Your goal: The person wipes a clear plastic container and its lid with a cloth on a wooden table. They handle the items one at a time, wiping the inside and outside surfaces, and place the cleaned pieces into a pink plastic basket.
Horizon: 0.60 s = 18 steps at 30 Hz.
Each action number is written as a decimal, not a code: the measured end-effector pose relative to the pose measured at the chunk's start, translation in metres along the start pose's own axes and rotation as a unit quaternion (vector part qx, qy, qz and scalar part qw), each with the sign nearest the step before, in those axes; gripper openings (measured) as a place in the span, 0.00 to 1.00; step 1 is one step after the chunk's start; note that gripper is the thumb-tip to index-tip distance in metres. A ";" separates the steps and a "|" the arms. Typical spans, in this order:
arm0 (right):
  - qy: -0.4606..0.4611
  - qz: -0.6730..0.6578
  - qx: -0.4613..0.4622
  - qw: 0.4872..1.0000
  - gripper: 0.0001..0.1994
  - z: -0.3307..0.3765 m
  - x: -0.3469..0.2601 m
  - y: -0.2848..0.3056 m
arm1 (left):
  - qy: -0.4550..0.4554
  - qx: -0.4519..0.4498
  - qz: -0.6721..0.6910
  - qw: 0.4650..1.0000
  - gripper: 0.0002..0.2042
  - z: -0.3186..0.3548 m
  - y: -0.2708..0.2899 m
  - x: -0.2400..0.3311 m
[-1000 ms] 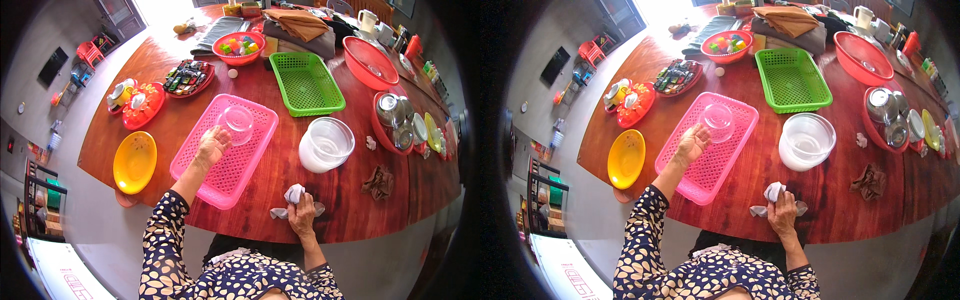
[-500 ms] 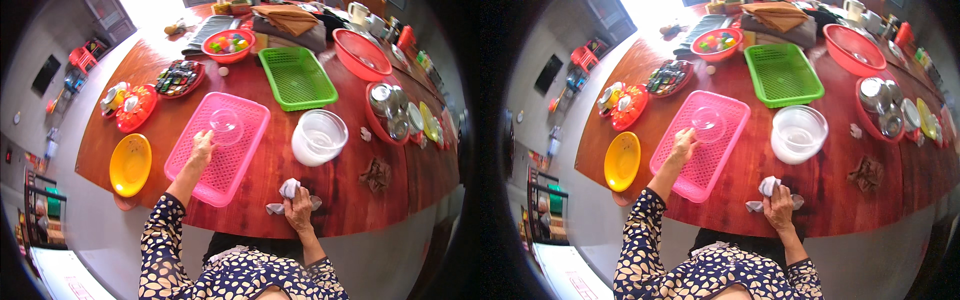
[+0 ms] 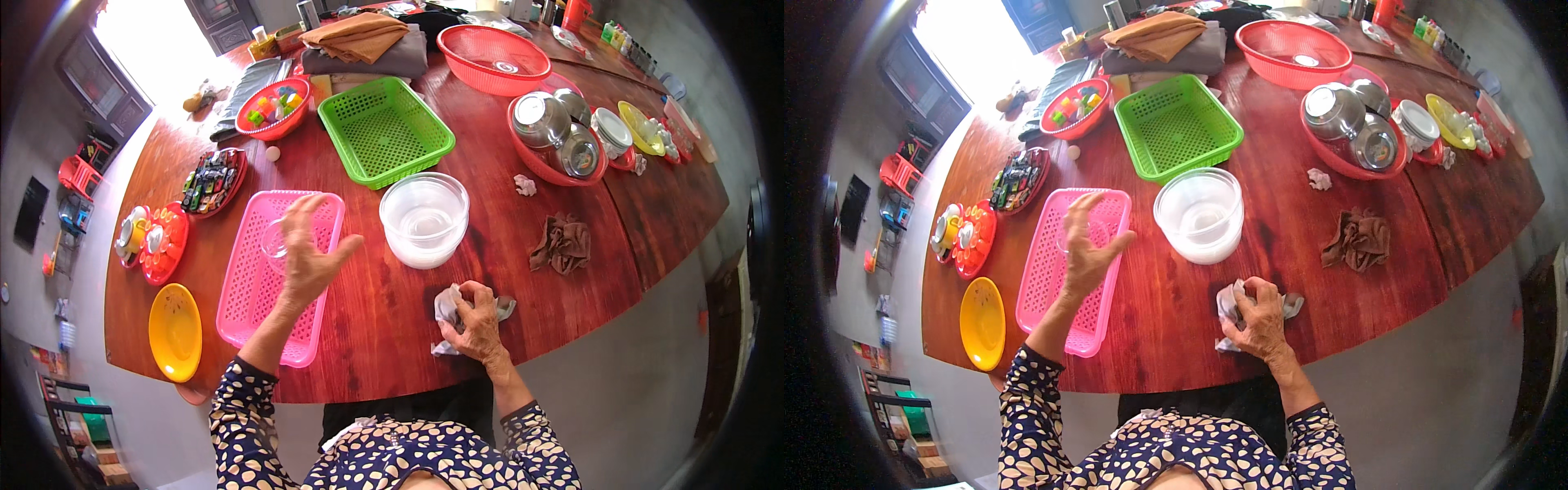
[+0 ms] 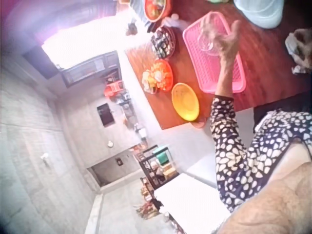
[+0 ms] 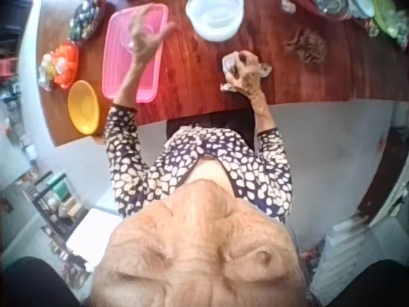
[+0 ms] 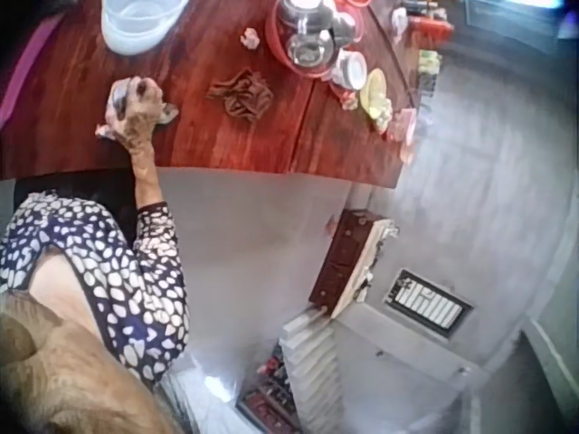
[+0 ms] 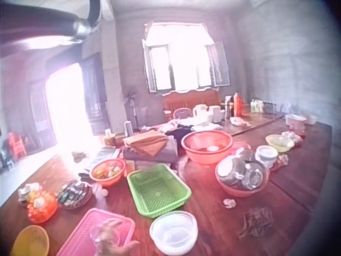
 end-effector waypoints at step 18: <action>0.009 0.047 -0.011 0.999 0.26 0.014 0.008 -0.009 | -0.164 -0.065 0.094 0.980 0.06 -0.027 -0.028 0.086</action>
Point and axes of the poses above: each hand's wrist, its own z-axis away from the middle knuckle, its own y-axis out of the back of the hand, x = y × z, the point moved 6 cm from there along -z, towards the middle knuckle, and after that the axes turned 13 degrees about -y, right-handed, at the moved point
